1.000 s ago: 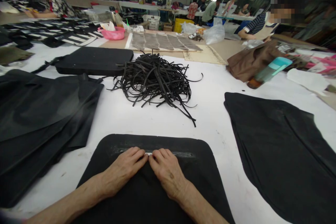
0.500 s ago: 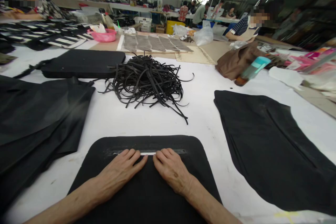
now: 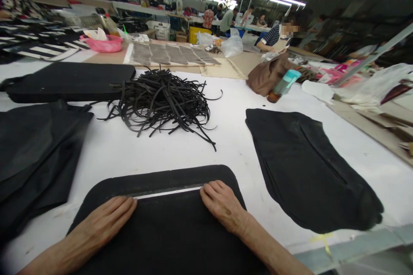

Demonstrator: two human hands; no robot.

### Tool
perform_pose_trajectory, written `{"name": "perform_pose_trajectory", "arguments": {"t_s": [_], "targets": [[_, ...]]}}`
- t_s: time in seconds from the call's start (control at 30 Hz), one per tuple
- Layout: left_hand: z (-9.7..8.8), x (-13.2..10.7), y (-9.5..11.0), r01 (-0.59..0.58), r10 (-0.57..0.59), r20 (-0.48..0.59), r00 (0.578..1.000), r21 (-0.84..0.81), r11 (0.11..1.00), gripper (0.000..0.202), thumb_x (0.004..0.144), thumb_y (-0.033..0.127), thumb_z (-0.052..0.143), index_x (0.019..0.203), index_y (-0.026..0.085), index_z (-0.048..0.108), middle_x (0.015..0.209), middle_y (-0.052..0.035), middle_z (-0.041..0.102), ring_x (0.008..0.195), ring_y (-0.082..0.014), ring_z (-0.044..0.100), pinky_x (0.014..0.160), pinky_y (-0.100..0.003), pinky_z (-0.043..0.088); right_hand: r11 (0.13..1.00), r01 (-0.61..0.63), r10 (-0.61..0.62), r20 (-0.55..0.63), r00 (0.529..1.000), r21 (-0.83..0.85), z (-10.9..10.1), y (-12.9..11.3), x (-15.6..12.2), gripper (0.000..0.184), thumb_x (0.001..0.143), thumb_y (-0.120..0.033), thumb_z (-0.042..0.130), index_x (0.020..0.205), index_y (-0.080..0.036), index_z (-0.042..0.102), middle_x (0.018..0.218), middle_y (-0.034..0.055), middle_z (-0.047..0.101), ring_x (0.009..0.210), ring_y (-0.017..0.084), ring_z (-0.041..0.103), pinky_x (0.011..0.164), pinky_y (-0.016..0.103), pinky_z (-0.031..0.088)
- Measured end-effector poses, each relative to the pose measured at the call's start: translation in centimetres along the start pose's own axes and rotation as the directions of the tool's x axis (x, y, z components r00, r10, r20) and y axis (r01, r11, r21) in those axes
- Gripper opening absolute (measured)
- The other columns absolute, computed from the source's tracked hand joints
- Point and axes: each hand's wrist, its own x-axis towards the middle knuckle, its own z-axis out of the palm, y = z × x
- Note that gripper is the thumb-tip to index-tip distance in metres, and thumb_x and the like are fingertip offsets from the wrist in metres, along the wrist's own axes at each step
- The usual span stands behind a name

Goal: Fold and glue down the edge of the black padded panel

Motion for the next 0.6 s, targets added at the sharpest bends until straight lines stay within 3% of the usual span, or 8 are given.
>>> {"name": "perform_pose_trajectory", "arguments": {"t_s": [0.23,0.33,0.4,0.5,0.6], "targets": [[-0.3,-1.3,-1.2,-0.031,0.036,-0.134,0.990,0.040,0.999,0.057,0.073,-0.004,0.032,0.122,0.020,0.050,0.112,-0.0025,0.060,0.108,-0.0196,0.050,0.096,-0.029,0.039,0.989,-0.138,0.142,-0.094,0.985,0.050,0.1,0.0,-2.3,0.028,0.088,-0.005,0.036,0.107,-0.009,0.055,0.103,0.0130,0.057,0.093,0.023,0.053,0.079,0.036,0.050],[0.1,-1.5,-1.2,-0.038,0.052,-0.169,0.984,0.082,0.996,0.053,0.074,-0.003,0.033,0.118,0.018,0.053,0.110,-0.0027,0.061,0.106,-0.0198,0.050,0.095,-0.029,0.039,0.948,-0.282,0.309,-0.210,0.928,0.147,0.4,-0.3,-2.9,0.028,0.088,-0.004,0.032,0.096,-0.013,0.058,0.106,0.0120,0.056,0.094,0.021,0.054,0.078,0.032,0.051],[0.3,-1.4,-1.1,-0.033,0.049,-0.157,0.986,0.108,0.994,0.051,0.074,-0.005,0.032,0.113,0.017,0.056,0.108,-0.0024,0.062,0.104,-0.0191,0.051,0.096,-0.030,0.038,0.923,-0.338,0.376,-0.241,0.895,0.186,0.7,-0.5,-2.9,0.032,0.087,-0.001,0.030,0.102,-0.013,0.057,0.105,0.0118,0.055,0.095,0.020,0.053,0.077,0.031,0.051],[0.3,-1.2,-0.6,0.044,-0.034,-0.145,0.989,0.066,0.997,0.046,0.078,-0.004,0.031,0.107,0.018,0.059,0.107,-0.0010,0.062,0.104,-0.0176,0.052,0.099,-0.030,0.036,0.934,-0.318,0.343,-0.154,0.927,0.162,0.8,-0.6,-2.6,0.038,0.085,-0.001,0.035,0.117,-0.011,0.051,0.104,0.0120,0.054,0.094,0.021,0.052,0.079,0.033,0.051],[0.0,-1.0,-0.3,0.126,-0.124,-0.127,0.984,0.016,0.992,0.043,0.080,-0.003,0.032,0.106,0.019,0.060,0.108,-0.0010,0.062,0.105,-0.0175,0.051,0.100,-0.030,0.035,0.962,-0.263,0.269,-0.115,0.956,0.069,0.6,-0.6,-2.1,0.036,0.084,-0.004,0.041,0.118,-0.010,0.051,0.102,0.0126,0.055,0.093,0.024,0.051,0.080,0.039,0.050]]}}
